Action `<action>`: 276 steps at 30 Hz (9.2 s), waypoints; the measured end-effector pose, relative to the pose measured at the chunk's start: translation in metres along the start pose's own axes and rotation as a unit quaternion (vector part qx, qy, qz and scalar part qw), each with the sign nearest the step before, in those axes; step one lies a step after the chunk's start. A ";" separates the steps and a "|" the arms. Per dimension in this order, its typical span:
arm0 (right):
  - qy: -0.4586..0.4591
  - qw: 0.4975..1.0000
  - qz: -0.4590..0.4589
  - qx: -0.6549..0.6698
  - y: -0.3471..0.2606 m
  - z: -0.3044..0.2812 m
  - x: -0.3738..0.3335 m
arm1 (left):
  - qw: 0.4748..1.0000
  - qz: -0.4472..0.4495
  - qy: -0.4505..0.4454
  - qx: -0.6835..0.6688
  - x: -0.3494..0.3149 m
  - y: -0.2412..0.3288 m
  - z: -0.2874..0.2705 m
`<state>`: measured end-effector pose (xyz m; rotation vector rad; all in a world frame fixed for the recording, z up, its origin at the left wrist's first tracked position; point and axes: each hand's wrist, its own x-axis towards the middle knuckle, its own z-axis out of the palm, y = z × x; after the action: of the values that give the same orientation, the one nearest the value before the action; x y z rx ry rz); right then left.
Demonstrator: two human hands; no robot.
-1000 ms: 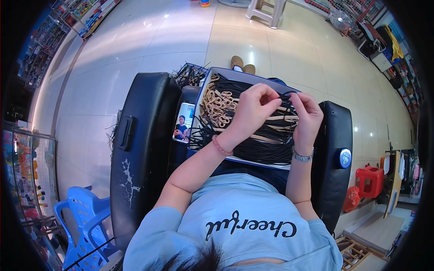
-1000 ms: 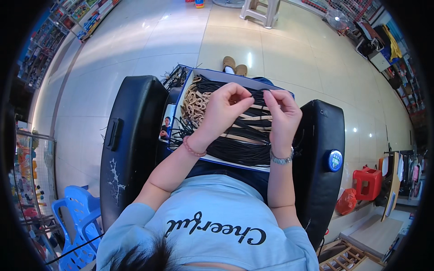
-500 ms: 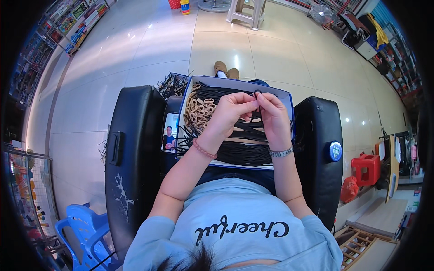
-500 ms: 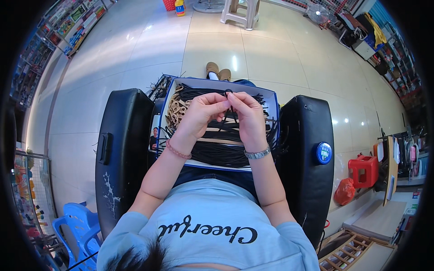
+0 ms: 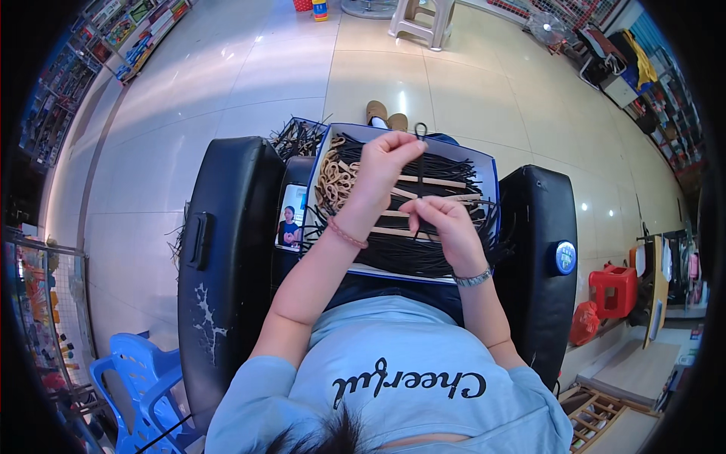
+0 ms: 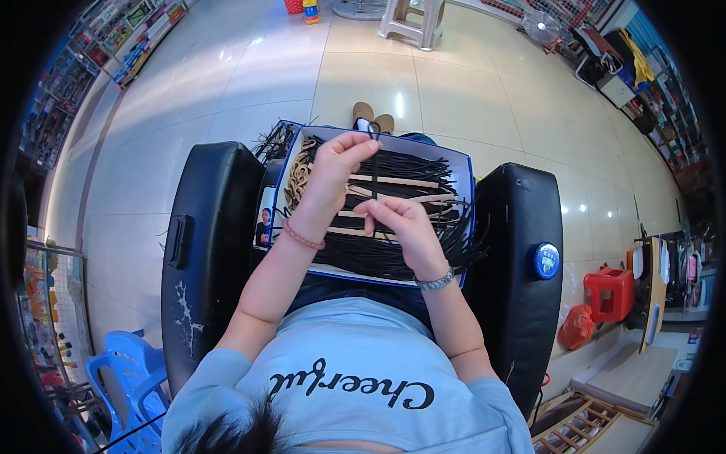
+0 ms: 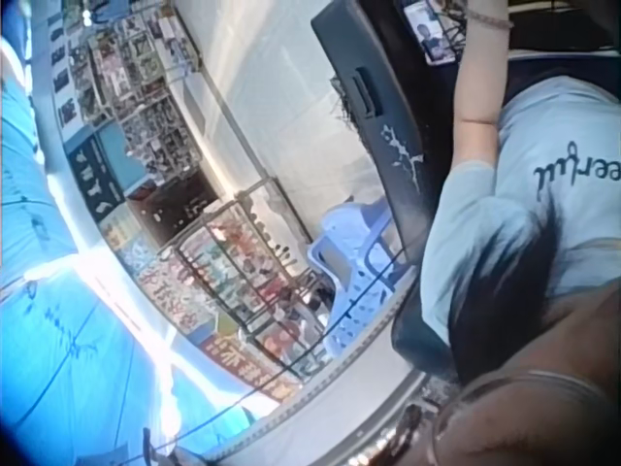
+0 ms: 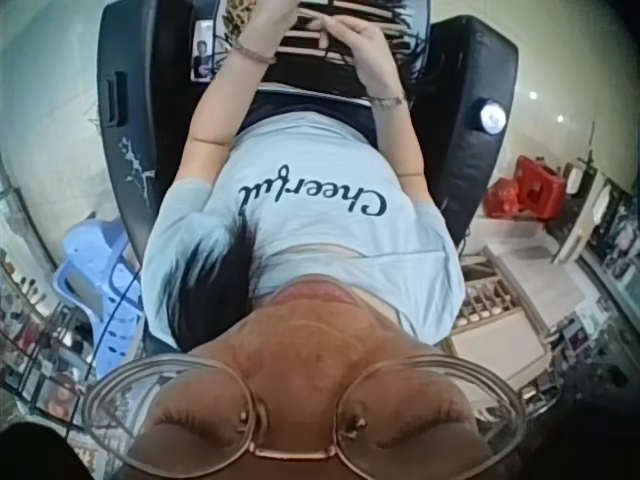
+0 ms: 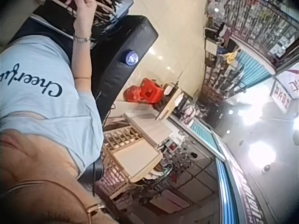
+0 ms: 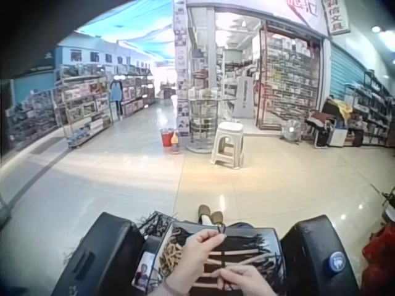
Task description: The person holds a smartphone and then repeatedly loops and connects black straps through elastic rings by hand from a box.
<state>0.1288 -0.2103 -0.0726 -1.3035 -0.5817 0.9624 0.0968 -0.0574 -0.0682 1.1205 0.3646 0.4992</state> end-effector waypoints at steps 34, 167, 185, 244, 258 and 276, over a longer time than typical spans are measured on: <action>0.229 0.941 -0.244 -0.050 -0.012 -0.005 0.033 | 0.994 -0.013 -0.082 0.070 -0.017 0.003 0.012; 0.017 0.635 -0.216 -0.741 -0.013 -0.063 0.066 | 0.977 -0.166 -0.123 -0.059 -0.079 -0.021 -0.020; 0.093 0.960 -0.159 -0.211 -0.004 -0.006 0.002 | 0.997 0.051 -0.037 0.045 -0.063 -0.035 -0.006; 0.215 0.936 -0.144 0.239 0.006 0.017 -0.003 | 0.995 0.041 0.001 -0.086 -0.063 -0.016 0.015; 0.210 0.936 -0.116 0.258 0.020 0.022 0.005 | 0.997 -0.002 -0.017 -0.070 -0.059 -0.022 0.008; 0.253 0.953 -0.155 -0.058 0.010 0.009 -0.012 | 0.671 0.468 -0.005 0.575 -0.065 0.040 0.003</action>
<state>0.1129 -0.2165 -0.0786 -1.4438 -0.4264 0.3157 0.0368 -0.0817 -0.0280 2.5959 -0.0024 1.2541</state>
